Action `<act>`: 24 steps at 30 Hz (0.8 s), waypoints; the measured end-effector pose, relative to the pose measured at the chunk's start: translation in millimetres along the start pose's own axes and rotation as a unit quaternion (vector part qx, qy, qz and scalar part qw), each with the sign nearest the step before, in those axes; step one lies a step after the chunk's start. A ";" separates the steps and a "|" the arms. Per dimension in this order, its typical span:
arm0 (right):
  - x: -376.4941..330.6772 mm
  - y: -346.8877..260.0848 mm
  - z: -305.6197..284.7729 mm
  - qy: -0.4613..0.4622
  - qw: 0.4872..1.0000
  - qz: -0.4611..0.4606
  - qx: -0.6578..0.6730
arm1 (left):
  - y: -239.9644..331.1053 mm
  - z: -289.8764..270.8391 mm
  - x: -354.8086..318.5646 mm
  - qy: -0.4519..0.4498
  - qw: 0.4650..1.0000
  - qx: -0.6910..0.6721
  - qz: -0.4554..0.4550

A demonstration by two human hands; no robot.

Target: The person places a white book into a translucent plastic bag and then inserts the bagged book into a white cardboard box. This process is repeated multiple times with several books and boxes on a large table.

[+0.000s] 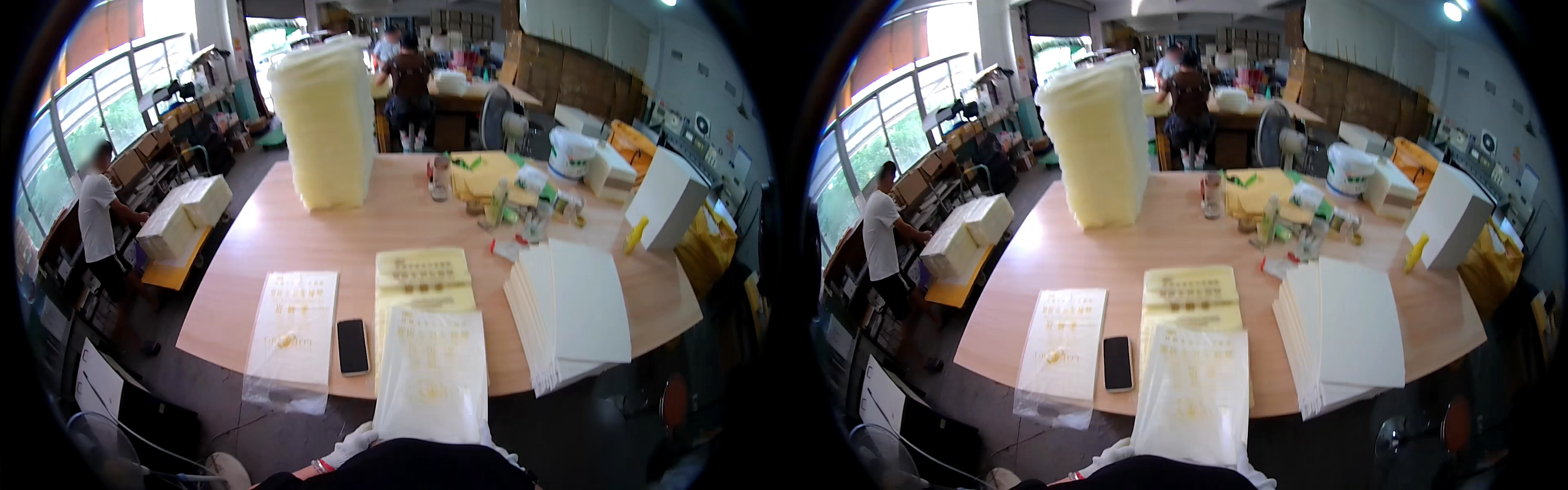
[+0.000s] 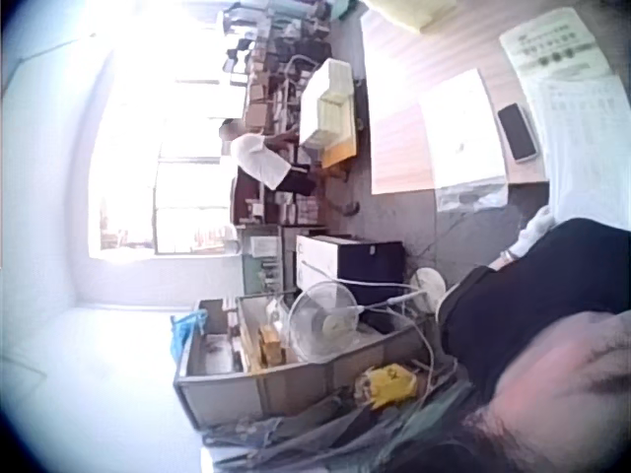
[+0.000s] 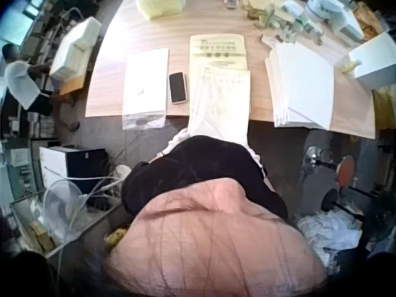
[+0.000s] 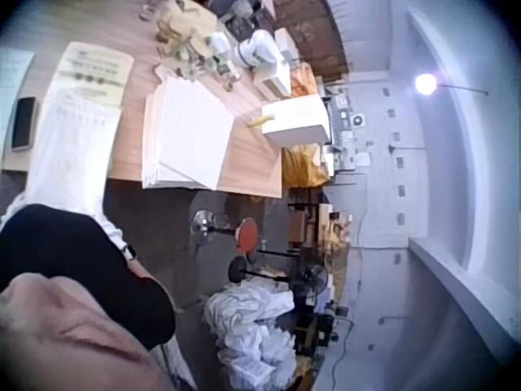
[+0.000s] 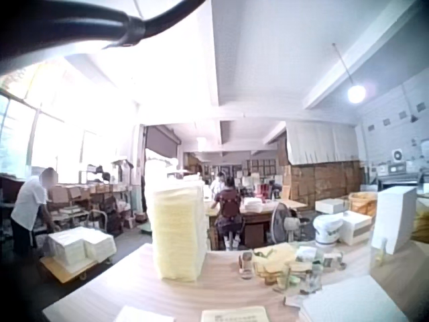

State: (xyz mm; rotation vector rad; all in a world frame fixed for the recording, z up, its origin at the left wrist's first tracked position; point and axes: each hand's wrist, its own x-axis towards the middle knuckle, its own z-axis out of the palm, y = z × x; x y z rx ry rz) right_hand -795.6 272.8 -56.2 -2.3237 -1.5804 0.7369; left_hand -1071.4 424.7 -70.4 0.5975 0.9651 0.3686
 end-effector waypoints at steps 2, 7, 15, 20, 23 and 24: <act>-4.1 -10.2 -0.4 0.054 0.998 0.003 -0.026 | -9.8 -3.5 6.0 -0.083 0.982 0.078 0.150; 18.4 -19.0 -20.4 0.152 0.981 0.115 -0.030 | 22.4 19.6 -3.9 0.125 0.854 0.383 0.330; 44.5 13.5 9.9 0.021 0.691 0.208 0.692 | 48.9 28.0 -2.6 -0.003 0.765 0.413 0.494; 103.2 -77.2 33.8 0.034 0.797 -0.068 0.599 | 97.9 9.9 -33.8 0.103 0.712 0.277 0.636; 166.9 -128.7 83.9 0.000 0.834 -0.186 0.520 | 104.9 -41.5 -30.4 0.286 0.743 0.046 0.604; 179.1 -151.6 95.3 -0.030 0.857 -0.227 0.461 | 115.8 -58.8 -35.5 0.315 0.766 -0.059 0.557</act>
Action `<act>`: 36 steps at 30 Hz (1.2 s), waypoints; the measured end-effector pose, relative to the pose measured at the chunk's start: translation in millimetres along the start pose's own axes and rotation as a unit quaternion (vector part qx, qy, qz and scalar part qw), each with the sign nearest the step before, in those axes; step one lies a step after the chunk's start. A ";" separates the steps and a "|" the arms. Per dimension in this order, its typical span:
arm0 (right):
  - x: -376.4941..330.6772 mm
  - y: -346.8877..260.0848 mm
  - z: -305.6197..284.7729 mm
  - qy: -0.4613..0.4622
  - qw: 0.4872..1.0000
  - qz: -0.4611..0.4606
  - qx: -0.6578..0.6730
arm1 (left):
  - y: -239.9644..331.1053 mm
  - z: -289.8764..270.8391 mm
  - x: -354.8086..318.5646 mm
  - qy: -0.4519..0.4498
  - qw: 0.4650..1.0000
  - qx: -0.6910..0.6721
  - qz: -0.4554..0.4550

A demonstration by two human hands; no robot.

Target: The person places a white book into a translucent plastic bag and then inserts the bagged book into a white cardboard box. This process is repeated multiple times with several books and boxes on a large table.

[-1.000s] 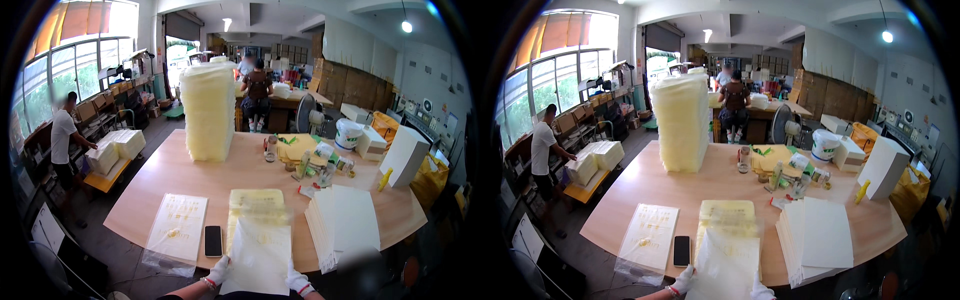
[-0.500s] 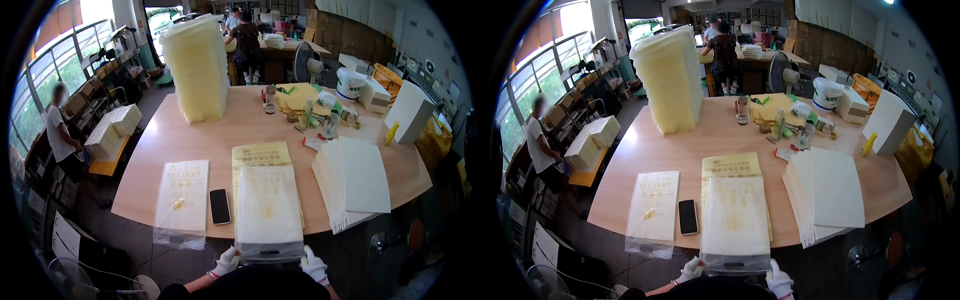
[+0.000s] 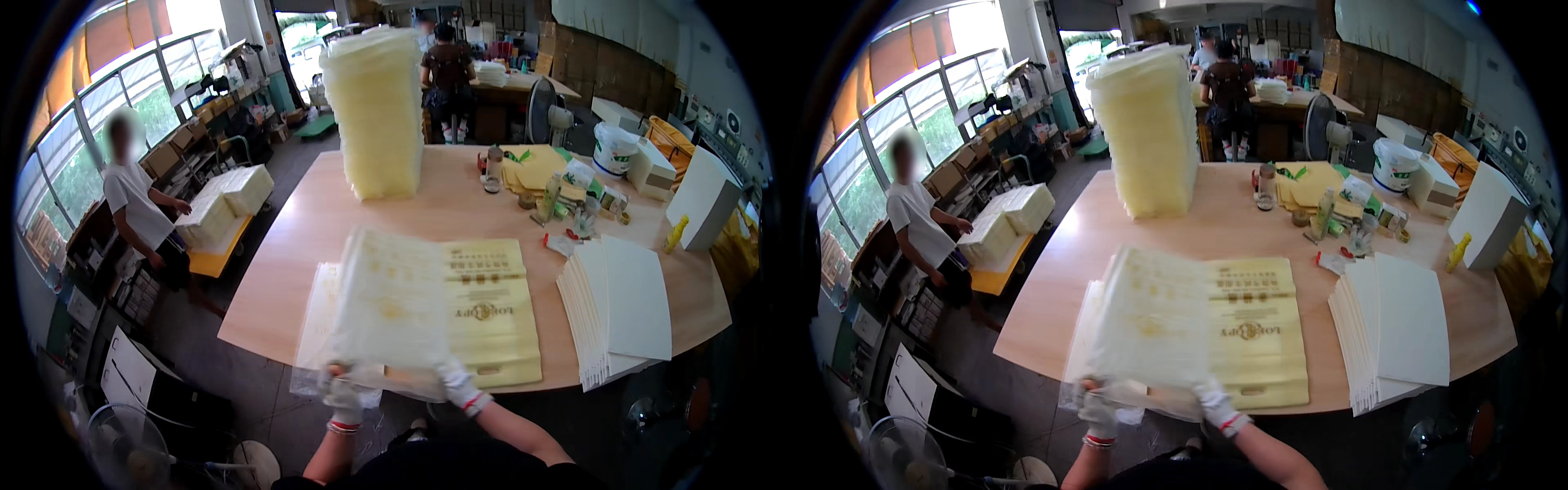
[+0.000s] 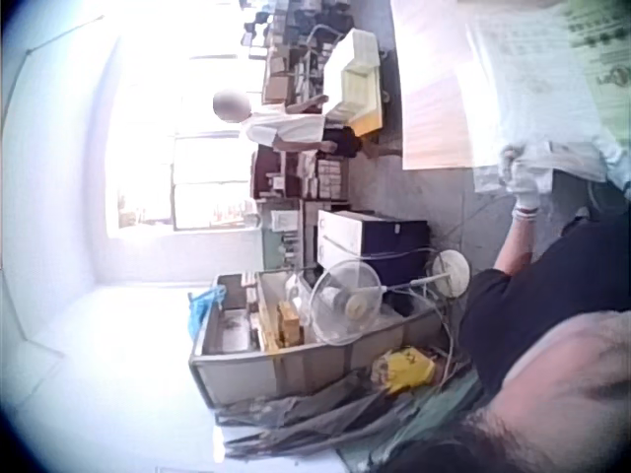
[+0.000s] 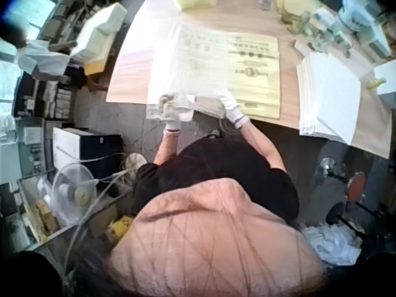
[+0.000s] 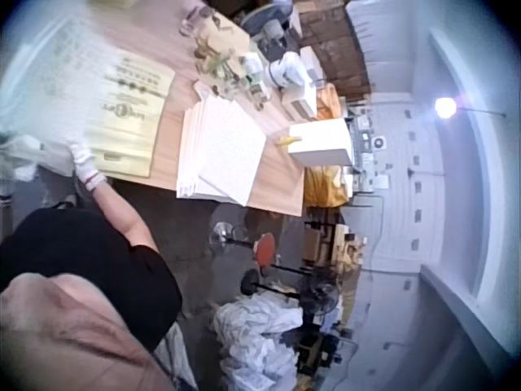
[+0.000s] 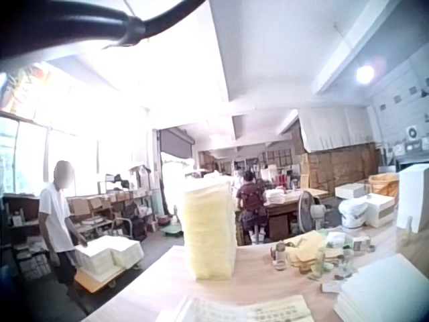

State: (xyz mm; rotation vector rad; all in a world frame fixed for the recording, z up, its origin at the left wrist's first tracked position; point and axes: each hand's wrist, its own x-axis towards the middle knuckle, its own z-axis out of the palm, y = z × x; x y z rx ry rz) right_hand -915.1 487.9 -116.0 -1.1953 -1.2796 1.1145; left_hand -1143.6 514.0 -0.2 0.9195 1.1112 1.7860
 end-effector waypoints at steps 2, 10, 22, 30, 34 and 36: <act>30.3 -18.6 48.1 -0.109 0.993 0.004 -0.040 | -16.3 -22.9 45.8 0.134 0.989 -0.039 0.043; 40.0 40.2 113.4 -0.186 0.961 0.169 -0.120 | -158.4 -203.8 124.8 0.219 0.961 0.133 -0.100; -124.9 -124.2 -284.2 0.230 0.617 0.088 -0.748 | -153.4 -172.0 -74.6 -0.348 0.832 0.414 -0.122; -140.3 -143.8 -336.9 0.306 0.765 0.087 -0.560 | -84.5 83.2 -79.5 -0.577 0.742 0.331 0.086; -132.3 -156.3 -329.3 0.357 0.676 0.122 -0.633 | -84.7 178.2 -127.6 -0.691 0.699 0.155 -0.097; -146.1 -135.8 -326.1 0.345 0.668 -0.066 -0.656 | -73.3 220.1 -156.3 -0.670 0.655 -0.011 -0.349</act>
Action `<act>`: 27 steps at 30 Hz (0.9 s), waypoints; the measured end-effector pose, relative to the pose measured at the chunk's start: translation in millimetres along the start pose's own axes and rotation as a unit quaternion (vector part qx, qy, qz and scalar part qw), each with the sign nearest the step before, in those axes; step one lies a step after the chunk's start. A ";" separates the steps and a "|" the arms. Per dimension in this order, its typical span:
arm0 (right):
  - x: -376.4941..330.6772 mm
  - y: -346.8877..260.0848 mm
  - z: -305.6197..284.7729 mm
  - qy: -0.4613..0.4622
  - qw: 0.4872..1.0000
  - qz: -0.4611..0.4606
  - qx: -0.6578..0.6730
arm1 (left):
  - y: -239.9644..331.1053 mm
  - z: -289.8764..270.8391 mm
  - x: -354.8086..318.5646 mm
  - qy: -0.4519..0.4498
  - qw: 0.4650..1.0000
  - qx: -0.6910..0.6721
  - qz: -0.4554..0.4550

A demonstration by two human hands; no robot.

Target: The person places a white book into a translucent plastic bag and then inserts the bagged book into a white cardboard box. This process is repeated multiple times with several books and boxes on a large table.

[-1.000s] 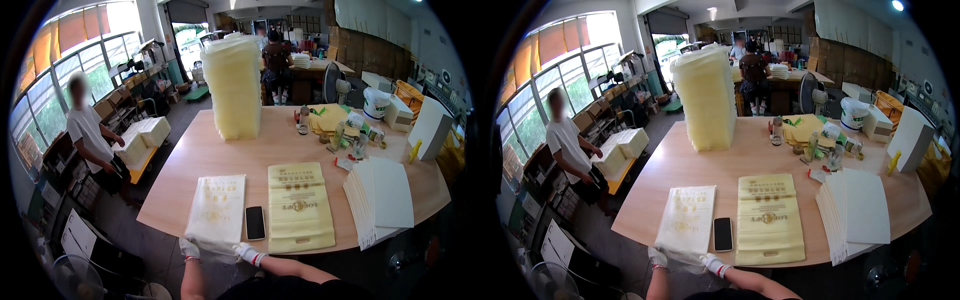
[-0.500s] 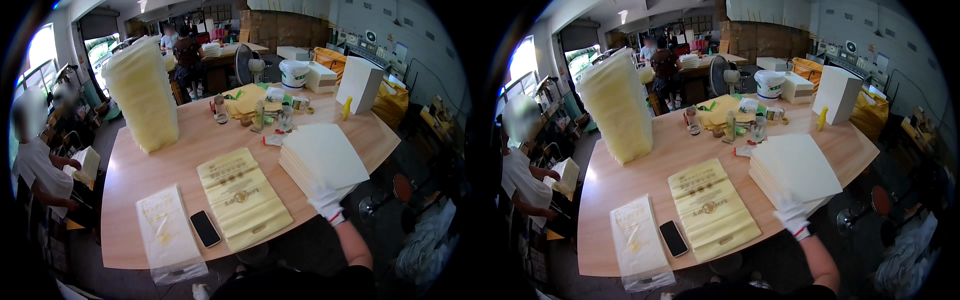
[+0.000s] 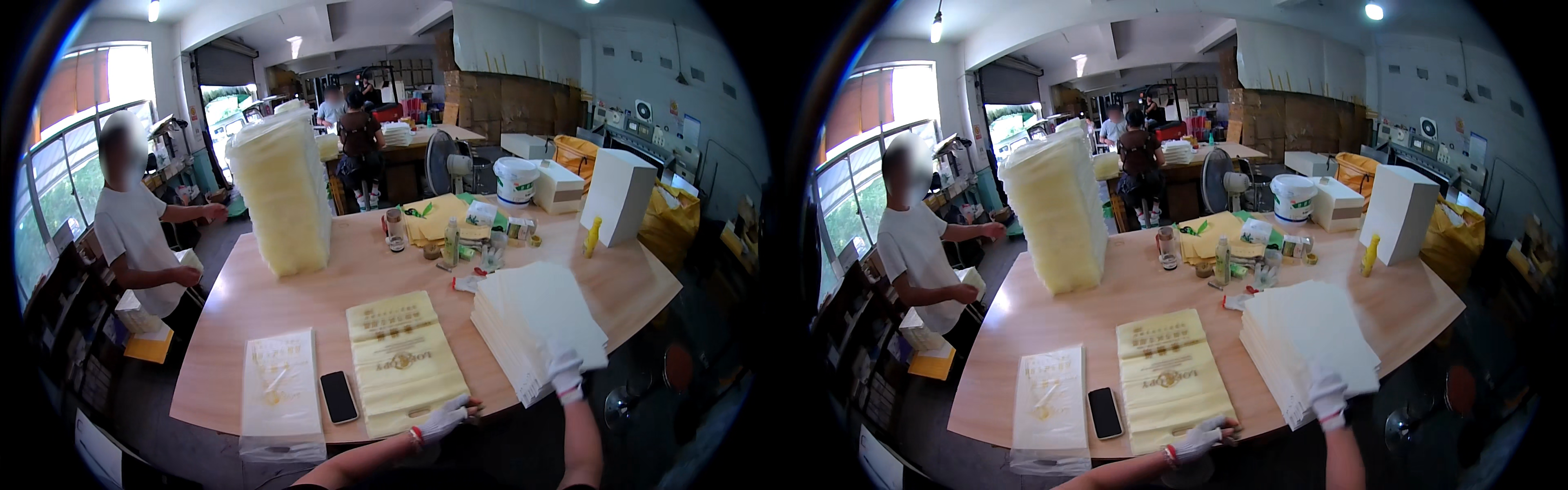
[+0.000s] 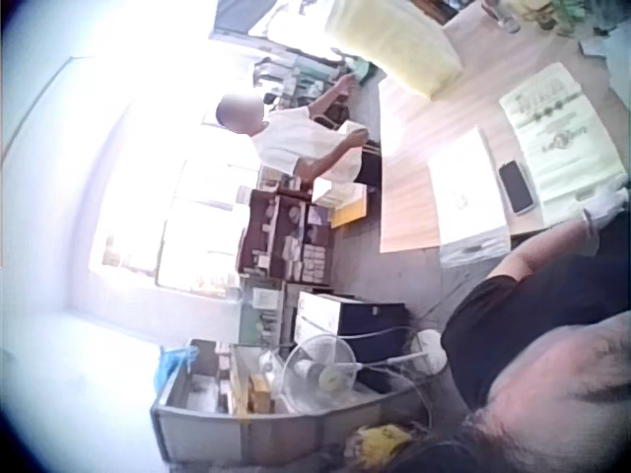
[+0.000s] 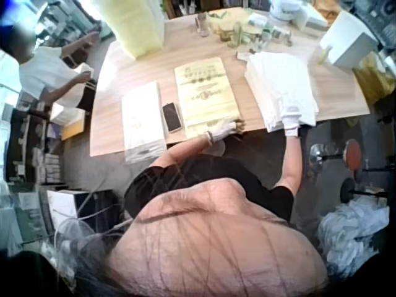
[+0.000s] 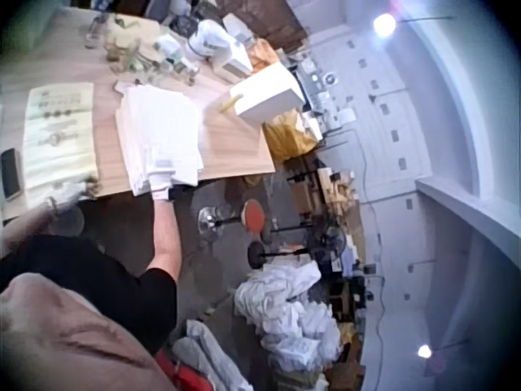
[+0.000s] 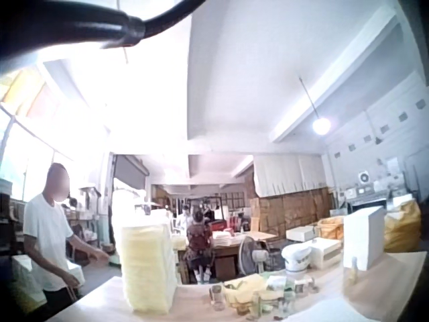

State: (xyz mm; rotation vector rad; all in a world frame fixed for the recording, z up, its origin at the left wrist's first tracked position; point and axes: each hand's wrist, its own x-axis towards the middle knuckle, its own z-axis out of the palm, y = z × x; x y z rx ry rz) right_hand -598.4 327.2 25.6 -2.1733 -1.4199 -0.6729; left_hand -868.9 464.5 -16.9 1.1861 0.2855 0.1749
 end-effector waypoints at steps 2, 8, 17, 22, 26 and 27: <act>-2.4 -87.2 -57.5 -0.115 0.990 -0.028 0.072 | 21.5 29.4 9.8 -0.011 0.928 -0.359 -0.103; -88.9 -61.4 -56.2 -0.197 0.707 0.231 0.639 | 7.6 -4.2 -9.0 -0.018 0.993 0.014 -0.112; -119.6 -182.6 -15.6 -0.039 0.730 0.361 0.579 | -18.0 65.2 -61.1 0.038 0.744 0.642 0.183; -122.7 -159.4 -5.1 0.018 0.800 0.384 0.460 | 16.5 9.8 -44.3 0.072 0.896 0.432 -0.073; -124.0 -153.0 -15.8 -0.019 0.782 0.357 0.511 | -72.7 -93.9 -26.8 0.313 0.667 0.662 0.142; -124.4 -151.3 -14.6 -0.031 0.787 0.354 0.505 | -73.7 -101.3 -23.4 0.298 0.690 0.644 0.144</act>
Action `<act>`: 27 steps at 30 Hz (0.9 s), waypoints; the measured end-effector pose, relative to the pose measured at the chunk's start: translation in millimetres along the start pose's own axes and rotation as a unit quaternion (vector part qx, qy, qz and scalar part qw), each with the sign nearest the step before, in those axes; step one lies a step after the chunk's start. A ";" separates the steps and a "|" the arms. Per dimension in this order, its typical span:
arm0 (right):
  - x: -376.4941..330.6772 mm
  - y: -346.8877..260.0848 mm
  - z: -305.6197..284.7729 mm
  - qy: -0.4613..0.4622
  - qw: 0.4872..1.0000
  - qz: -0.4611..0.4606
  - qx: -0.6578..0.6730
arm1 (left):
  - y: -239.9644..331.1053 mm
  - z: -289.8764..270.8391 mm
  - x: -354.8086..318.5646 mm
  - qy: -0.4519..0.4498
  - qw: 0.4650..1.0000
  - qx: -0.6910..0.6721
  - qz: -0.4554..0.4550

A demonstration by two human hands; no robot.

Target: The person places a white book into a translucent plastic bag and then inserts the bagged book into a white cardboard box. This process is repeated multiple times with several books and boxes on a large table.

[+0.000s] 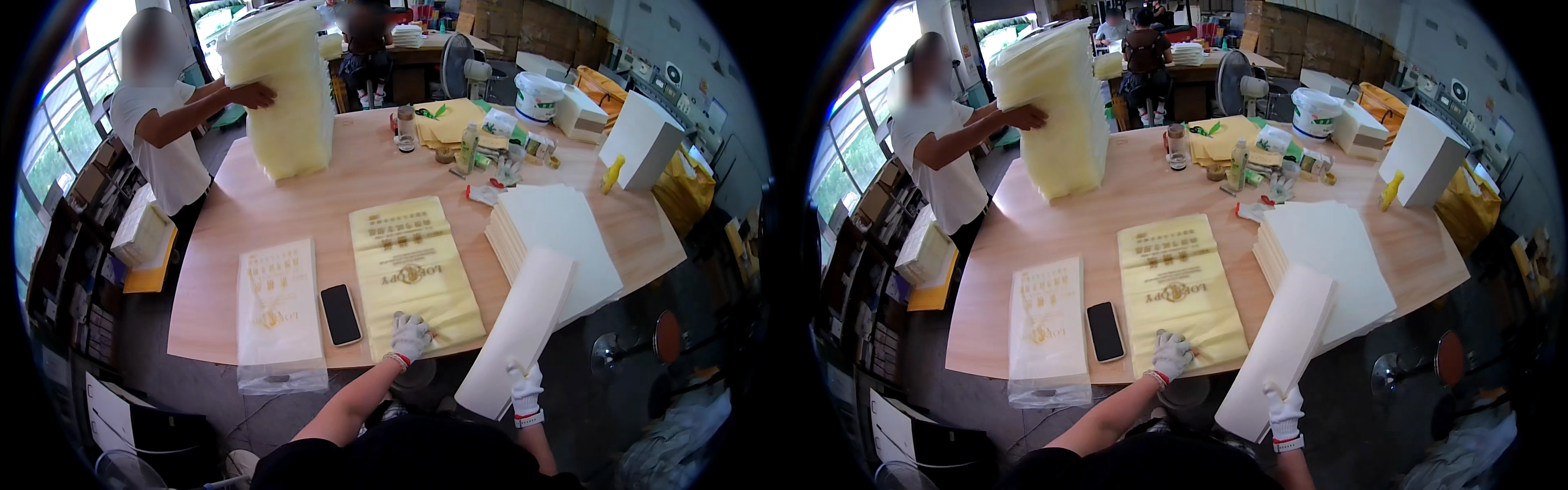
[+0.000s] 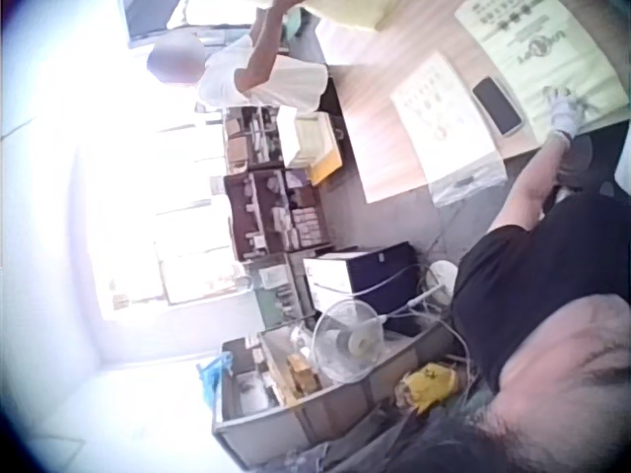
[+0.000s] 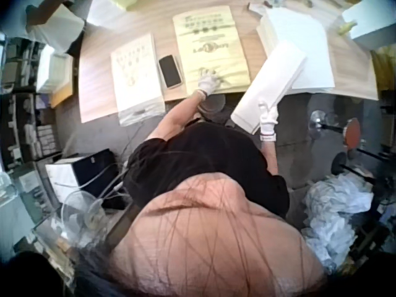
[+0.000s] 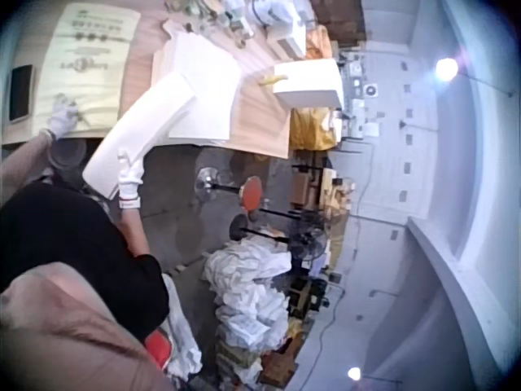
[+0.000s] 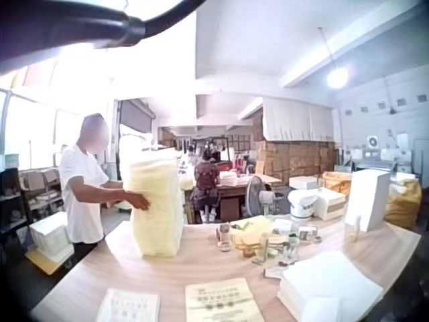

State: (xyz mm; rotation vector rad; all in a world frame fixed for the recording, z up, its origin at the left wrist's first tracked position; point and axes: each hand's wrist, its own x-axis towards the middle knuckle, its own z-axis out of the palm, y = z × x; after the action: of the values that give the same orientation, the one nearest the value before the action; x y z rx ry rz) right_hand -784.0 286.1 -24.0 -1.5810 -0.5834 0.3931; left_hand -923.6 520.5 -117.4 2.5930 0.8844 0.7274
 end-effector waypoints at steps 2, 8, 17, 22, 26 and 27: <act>-0.6 9.3 -2.3 -0.019 1.000 0.004 -0.022 | -10.1 6.4 4.8 -0.025 0.998 -0.058 0.004; 10.1 22.8 35.3 -0.124 0.977 0.081 0.155 | 0.7 -52.8 33.4 -0.226 0.921 -0.250 -0.196; 56.6 52.0 138.9 -0.221 0.897 0.161 0.348 | -17.7 -43.5 52.6 -0.177 0.933 -0.261 -0.173; 64.5 26.7 101.0 -0.211 0.957 0.088 0.178 | -89.2 -20.7 80.0 -0.004 0.579 -0.715 -0.392; 59.7 -15.6 56.5 -0.228 0.969 -0.026 -0.088 | -86.8 -9.6 99.3 -0.101 0.668 -0.676 -0.295; 55.1 -21.5 45.0 -0.221 0.962 -0.047 -0.154 | -75.6 -15.8 105.6 -0.140 0.693 -0.639 -0.305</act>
State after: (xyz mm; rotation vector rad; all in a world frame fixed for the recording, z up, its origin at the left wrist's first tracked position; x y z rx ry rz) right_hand -768.1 355.3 -2.0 -1.7625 -1.1015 0.6128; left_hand -896.7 647.2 -98.7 1.0070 0.6544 0.4271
